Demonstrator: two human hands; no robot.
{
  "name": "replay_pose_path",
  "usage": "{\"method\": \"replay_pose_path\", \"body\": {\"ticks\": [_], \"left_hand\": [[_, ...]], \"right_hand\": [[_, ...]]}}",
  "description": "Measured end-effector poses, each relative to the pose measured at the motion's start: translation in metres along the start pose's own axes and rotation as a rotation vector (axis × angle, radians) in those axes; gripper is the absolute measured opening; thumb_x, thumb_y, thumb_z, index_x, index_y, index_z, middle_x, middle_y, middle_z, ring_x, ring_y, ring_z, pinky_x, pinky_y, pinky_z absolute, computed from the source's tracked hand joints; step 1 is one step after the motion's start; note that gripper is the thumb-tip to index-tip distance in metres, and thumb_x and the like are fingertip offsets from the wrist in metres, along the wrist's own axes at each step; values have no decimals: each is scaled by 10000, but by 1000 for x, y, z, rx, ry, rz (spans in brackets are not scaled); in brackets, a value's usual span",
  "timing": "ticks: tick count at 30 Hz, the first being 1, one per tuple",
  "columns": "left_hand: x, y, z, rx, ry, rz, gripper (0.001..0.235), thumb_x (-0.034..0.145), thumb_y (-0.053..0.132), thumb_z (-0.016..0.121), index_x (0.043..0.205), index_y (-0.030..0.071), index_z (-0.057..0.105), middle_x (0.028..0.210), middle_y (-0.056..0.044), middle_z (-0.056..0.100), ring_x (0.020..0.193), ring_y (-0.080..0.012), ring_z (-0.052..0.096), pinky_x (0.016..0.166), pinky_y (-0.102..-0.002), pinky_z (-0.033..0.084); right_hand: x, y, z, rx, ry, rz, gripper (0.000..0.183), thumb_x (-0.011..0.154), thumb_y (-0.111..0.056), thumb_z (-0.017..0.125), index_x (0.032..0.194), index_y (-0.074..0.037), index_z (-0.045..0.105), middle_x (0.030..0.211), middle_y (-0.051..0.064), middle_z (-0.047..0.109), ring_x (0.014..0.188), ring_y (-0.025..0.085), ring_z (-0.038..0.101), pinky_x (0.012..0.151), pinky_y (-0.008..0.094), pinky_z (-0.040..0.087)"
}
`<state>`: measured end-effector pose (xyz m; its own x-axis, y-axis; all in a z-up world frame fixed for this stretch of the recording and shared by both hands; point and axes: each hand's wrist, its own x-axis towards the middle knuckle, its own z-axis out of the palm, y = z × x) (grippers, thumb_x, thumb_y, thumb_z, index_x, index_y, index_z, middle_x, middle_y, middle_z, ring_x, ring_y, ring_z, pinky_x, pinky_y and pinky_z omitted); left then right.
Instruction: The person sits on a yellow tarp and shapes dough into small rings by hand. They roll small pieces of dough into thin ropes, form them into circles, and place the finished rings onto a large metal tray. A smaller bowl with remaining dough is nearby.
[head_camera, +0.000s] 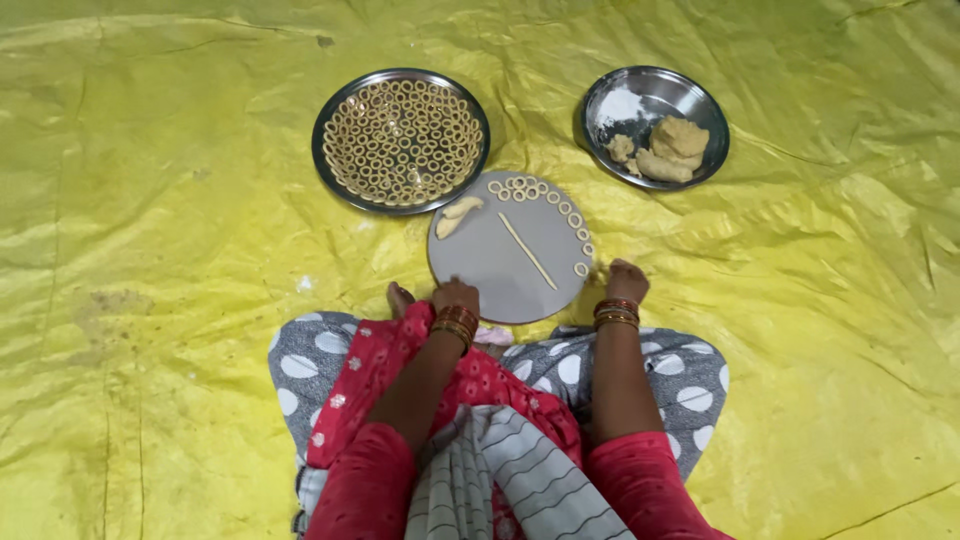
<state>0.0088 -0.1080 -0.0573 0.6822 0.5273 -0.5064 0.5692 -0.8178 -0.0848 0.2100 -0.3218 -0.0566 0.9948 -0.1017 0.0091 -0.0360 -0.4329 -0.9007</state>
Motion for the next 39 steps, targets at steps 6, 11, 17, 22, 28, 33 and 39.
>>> {"method": "replay_pose_path", "body": {"ticks": [6,11,17,22,28,33,39], "left_hand": [[-2,15,27,-145,47,-38,435,1037,158,467,1466,119,529,1628,-32,366,1370,-233,540,923,-480,579],[-1,6,24,-185,39,-37,508,1031,163,492,1535,123,446,1681,-25,272,1312,-268,596,956,-489,548],[-9,18,-4,-133,-40,-73,518,988,209,604,1492,166,492,1655,-2,317,1293,-243,597,889,-513,593],[-26,17,-16,-11,-52,-85,475,989,265,642,1436,108,602,1417,-63,674,1121,-286,731,818,-552,578],[-20,14,-22,-77,-81,-89,449,982,275,662,1398,109,628,1415,-76,639,1138,-312,693,844,-594,562],[-23,17,-20,-74,-19,-49,399,960,273,698,1331,128,680,1417,-124,602,1194,-355,643,858,-613,556],[-12,16,-28,-83,-101,-30,387,922,295,737,1273,134,715,1343,-112,659,1164,-326,672,871,-550,567]], "right_hand": [[-27,-19,17,-167,-126,81,347,750,-349,824,934,-57,787,910,162,782,825,304,735,782,412,577],[-36,-36,19,-282,-119,95,383,750,-389,825,976,-82,784,998,166,767,930,357,726,869,446,568],[-52,-49,14,-705,-312,-201,454,752,-407,812,1165,-230,741,1230,149,674,1130,413,643,926,525,537],[-57,-48,26,-452,-259,-116,753,726,-426,867,1332,-74,593,1231,233,659,1175,403,620,1040,479,478],[-64,-33,29,-275,-182,-388,629,755,-378,858,1272,-78,662,1261,278,624,1161,443,608,1006,472,496],[-75,-15,30,-206,-291,-248,541,778,-351,842,1233,-98,695,1229,237,668,1122,397,657,971,451,526],[-71,2,27,-162,-313,-154,390,825,-295,799,1157,-101,737,1134,215,732,1068,353,700,950,430,542]]}}
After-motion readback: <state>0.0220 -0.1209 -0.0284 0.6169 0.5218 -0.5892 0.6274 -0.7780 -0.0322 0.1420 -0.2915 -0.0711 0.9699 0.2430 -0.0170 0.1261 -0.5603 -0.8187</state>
